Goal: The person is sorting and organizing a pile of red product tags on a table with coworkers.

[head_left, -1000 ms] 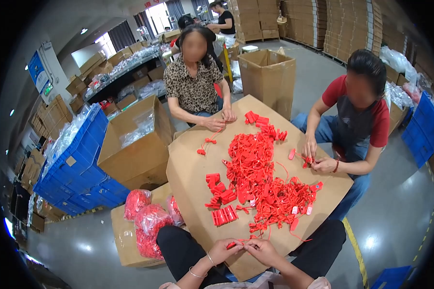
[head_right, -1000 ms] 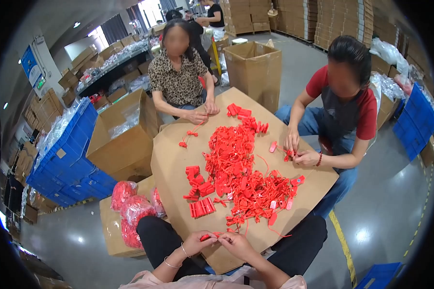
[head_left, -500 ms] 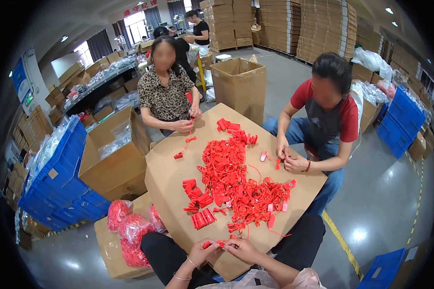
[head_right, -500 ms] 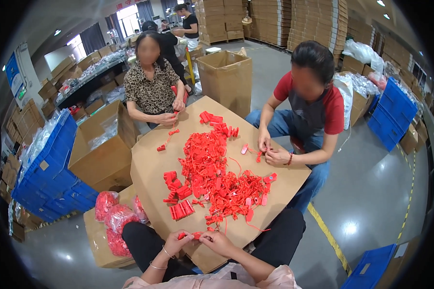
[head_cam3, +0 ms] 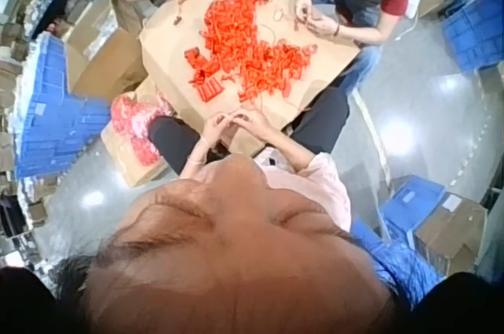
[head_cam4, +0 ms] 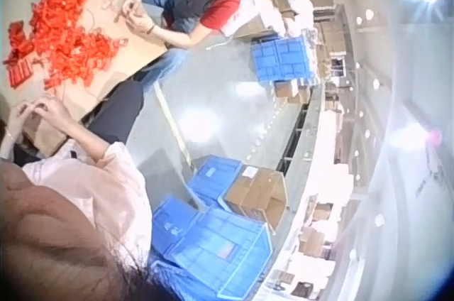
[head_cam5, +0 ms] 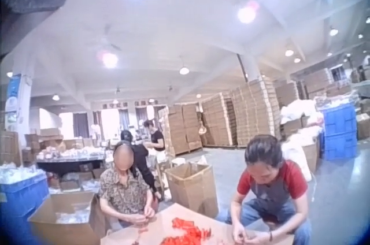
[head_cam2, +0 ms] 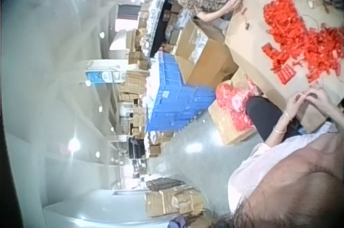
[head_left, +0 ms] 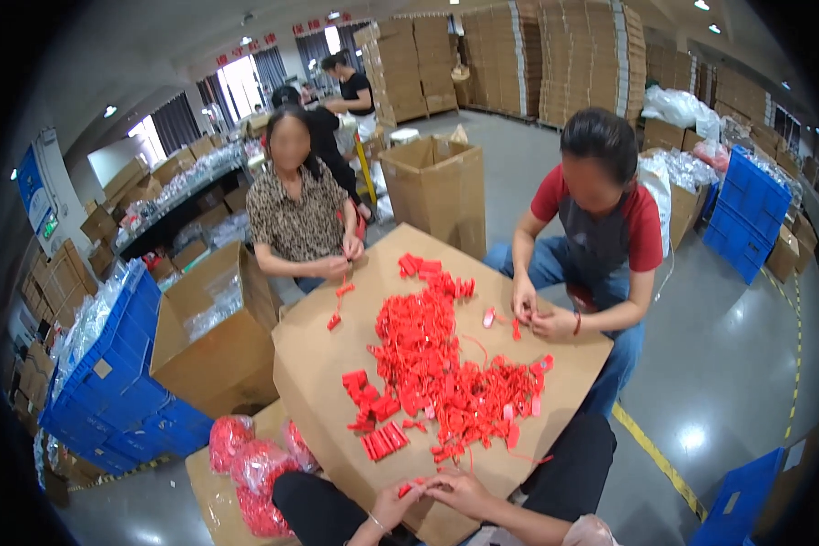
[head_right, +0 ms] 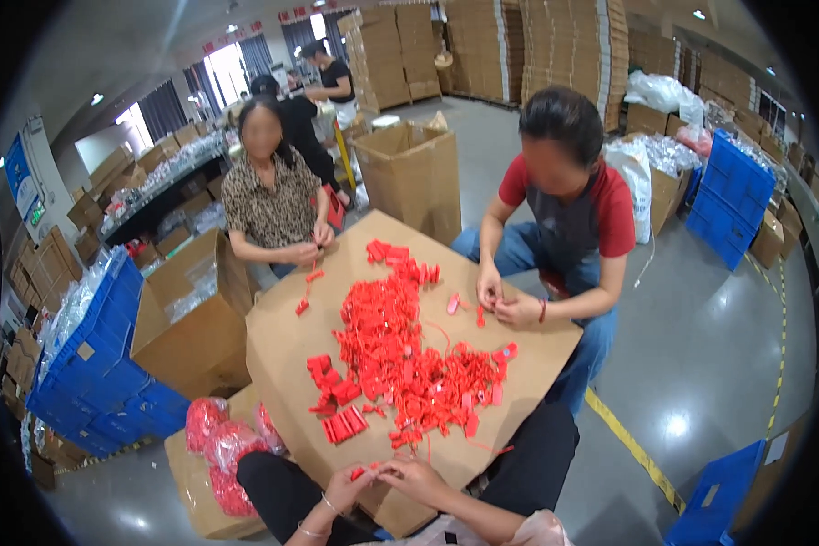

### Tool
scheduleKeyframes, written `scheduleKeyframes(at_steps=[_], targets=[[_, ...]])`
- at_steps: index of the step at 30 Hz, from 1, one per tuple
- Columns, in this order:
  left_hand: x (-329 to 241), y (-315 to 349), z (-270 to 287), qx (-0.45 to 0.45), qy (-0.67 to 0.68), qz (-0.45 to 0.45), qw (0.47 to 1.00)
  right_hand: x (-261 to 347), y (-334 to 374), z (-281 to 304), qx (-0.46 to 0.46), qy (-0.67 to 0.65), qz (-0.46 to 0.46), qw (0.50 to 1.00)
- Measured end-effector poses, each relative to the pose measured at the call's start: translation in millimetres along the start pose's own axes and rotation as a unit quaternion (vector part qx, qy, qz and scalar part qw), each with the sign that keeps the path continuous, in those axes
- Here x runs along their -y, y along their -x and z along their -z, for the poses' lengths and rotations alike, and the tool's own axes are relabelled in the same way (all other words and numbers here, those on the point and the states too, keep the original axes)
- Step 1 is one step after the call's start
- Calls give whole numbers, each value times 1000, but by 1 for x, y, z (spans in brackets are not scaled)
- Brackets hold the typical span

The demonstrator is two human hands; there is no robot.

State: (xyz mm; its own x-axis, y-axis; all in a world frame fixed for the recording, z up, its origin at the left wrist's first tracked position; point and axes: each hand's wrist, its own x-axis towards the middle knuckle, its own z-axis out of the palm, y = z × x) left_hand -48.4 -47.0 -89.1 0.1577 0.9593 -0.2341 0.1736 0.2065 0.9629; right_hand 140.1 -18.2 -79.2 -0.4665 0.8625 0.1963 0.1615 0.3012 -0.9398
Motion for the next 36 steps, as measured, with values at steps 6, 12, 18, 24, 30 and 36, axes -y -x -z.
scheduleKeyframes(at_steps=[6,12,18,24,30,36], targets=[[-11,6,10,-25,9,23,999,3,1,1,-1,8,-6,1000],[-2,27,137,-394,115,-266,872,-2,-5,3,11,-25,-14,1000],[118,78,226,-504,193,88,837,-6,-2,2,58,-23,-63,996],[234,112,247,-405,140,178,886,2,-4,-8,47,-46,-36,997],[208,124,221,-294,0,213,932,7,-2,-3,75,-46,-52,995],[188,124,219,-357,115,177,910,4,0,-5,37,-50,-9,998]])
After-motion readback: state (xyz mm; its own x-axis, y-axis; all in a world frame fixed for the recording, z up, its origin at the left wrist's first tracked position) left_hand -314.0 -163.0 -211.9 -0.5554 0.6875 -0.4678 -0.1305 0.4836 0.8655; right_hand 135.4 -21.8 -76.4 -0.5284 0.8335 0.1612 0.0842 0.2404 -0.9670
